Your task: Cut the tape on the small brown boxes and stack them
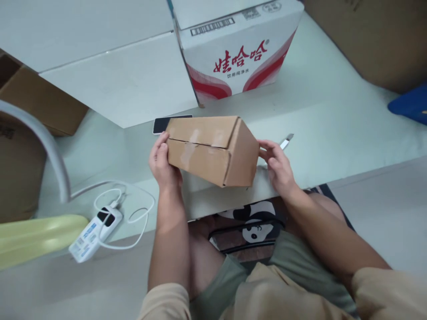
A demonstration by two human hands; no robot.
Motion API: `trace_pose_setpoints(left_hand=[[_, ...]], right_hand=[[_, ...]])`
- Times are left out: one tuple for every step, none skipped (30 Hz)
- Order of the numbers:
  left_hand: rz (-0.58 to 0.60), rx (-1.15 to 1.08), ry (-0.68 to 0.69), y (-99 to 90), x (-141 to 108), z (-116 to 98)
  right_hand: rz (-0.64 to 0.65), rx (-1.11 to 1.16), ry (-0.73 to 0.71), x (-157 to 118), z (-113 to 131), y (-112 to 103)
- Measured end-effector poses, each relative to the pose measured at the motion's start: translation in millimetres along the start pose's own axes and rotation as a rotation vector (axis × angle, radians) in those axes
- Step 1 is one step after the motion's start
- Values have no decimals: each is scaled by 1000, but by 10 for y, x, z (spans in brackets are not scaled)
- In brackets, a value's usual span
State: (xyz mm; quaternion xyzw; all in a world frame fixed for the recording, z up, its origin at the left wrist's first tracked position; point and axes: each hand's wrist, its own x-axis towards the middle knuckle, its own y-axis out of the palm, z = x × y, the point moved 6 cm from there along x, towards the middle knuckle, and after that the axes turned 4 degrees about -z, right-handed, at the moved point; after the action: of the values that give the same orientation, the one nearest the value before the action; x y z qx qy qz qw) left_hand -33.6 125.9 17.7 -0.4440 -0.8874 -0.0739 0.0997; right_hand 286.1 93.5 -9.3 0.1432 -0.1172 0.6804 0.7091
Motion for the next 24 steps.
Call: trace_pose_setpoints(left_hand=[[-12,-51,-98,4,-6,36],[0,-93,-215,32,-32,75],[42,-125,-343,83,-79,116],[114,-144,-472,153,-148,152],[209,-154,-589,234,-233,178],[314,-153,-681,312,-323,192],[410,-145,-744,379,-409,197],[488,-126,-783,429,-483,201],[545,-94,-808,462,-543,209],[587,-54,-822,482,-592,220],[620,-10,-829,491,-632,232],[647,35,-835,494,-667,246],[674,78,-842,492,-701,257],[706,117,-855,489,-737,267],[739,151,-869,486,-772,273],[775,180,-882,485,-807,275],[815,208,-887,487,-836,272],[858,237,-876,494,-855,264],[902,272,-849,506,-865,256],[938,316,-809,518,-862,252],[955,367,-758,529,-842,253],[944,421,-692,535,-801,255],[880,465,-604,532,-729,247],[765,483,-489,517,-632,215]], right_hand=[[7,37,-46,-3,26,30],[-1,51,-99,-8,56,50],[-13,47,-151,-15,82,66],[-14,29,-189,-25,98,84],[-1,0,-212,-34,105,103],[16,-34,-226,-43,106,117],[28,-69,-232,-50,106,120],[29,-103,-236,-54,110,111],[21,-132,-241,-56,119,90],[7,-153,-250,-55,135,62],[-9,-167,-261,-52,155,32],[-20,-180,-266,-46,174,5],[-25,-197,-265,-38,190,-17],[-30,-218,-262,-29,203,-34],[-40,-238,-259,-20,216,-52],[-58,-254,-262,-12,231,-70],[-82,-259,-272,-7,253,-87],[-109,-253,-286,-5,278,-104],[-135,-241,-300,-4,305,-119],[-150,-233,-310,-3,330,-126],[-154,-236,-317,-1,352,-127],[-148,-250,-323,4,373,-122],[-131,-271,-327,12,390,-112],[-100,-294,-339,23,405,-92]])
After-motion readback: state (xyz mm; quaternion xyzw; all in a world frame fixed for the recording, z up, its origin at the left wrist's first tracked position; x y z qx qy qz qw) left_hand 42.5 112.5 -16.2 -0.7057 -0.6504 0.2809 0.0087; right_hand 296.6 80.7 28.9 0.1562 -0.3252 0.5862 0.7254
